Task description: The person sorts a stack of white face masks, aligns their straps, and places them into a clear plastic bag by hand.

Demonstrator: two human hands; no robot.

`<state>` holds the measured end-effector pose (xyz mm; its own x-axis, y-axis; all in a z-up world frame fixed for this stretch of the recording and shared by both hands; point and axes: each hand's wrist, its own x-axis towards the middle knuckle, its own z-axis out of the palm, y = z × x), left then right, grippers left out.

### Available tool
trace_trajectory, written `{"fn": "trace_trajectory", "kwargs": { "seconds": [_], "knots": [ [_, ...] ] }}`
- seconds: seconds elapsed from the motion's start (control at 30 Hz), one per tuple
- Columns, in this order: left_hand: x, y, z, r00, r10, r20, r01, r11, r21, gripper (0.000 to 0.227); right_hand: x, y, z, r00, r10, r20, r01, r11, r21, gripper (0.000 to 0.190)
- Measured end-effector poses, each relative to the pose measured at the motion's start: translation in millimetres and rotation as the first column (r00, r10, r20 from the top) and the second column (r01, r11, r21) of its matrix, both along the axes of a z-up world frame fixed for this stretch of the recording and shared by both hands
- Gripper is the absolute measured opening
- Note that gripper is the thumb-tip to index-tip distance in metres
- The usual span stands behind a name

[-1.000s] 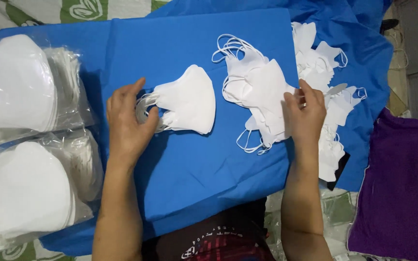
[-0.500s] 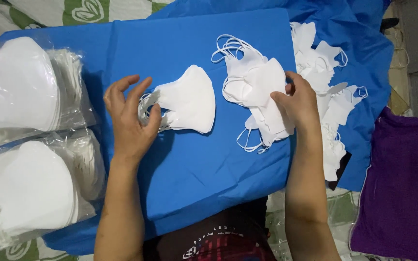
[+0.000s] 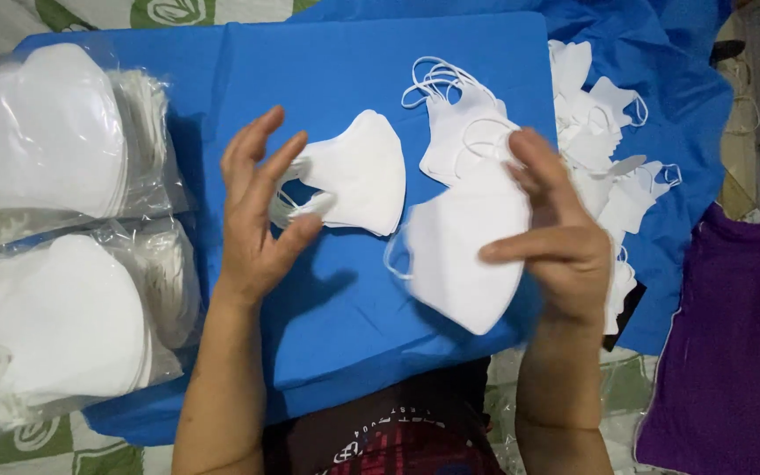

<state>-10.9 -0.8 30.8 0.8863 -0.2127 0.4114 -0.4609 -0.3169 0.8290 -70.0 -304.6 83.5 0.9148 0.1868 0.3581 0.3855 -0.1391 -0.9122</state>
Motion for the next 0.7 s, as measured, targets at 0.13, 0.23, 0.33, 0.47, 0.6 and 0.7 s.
{"fn": "trace_trajectory", "kwargs": {
  "seconds": [0.13, 0.23, 0.33, 0.47, 0.6, 0.7],
  "knots": [
    [-1, 4, 3, 0.966, -0.242, -0.091, 0.237, 0.969, -0.069, 0.092, 11, 28, -24, 0.994, 0.104, -0.029, -0.099, 0.986, 0.137, 0.023],
    [-3, 6, 2, 0.872, -0.406, -0.274, 0.34, 0.905, -0.257, 0.107, 17, 34, -54, 0.98, 0.093, -0.174, -0.063, 0.983, 0.173, 0.036],
    [-4, 10, 7, 0.834, -0.274, -0.479, 0.159, 0.95, -0.268, 0.06, 27, 43, -75, 0.98, 0.049, -0.194, 0.009, 0.957, 0.29, 0.037],
    [1, 9, 2, 0.912, -0.11, -0.394, 0.029, 0.978, -0.206, 0.037, 37, 49, -82, 0.973, -0.04, -0.227, 0.082, 0.981, 0.178, 0.027],
    [11, 12, -23, 0.997, 0.033, -0.066, -0.039, 0.995, -0.093, 0.022, 46, 58, -92, 0.988, -0.129, -0.086, 0.135, 0.989, 0.068, 0.022],
    [10, 13, -30, 0.995, 0.103, 0.003, -0.103, 0.993, -0.056, 0.027, 47, 67, -97, 0.97, -0.228, -0.086, 0.228, 0.974, -0.009, 0.027]
  ]
}}
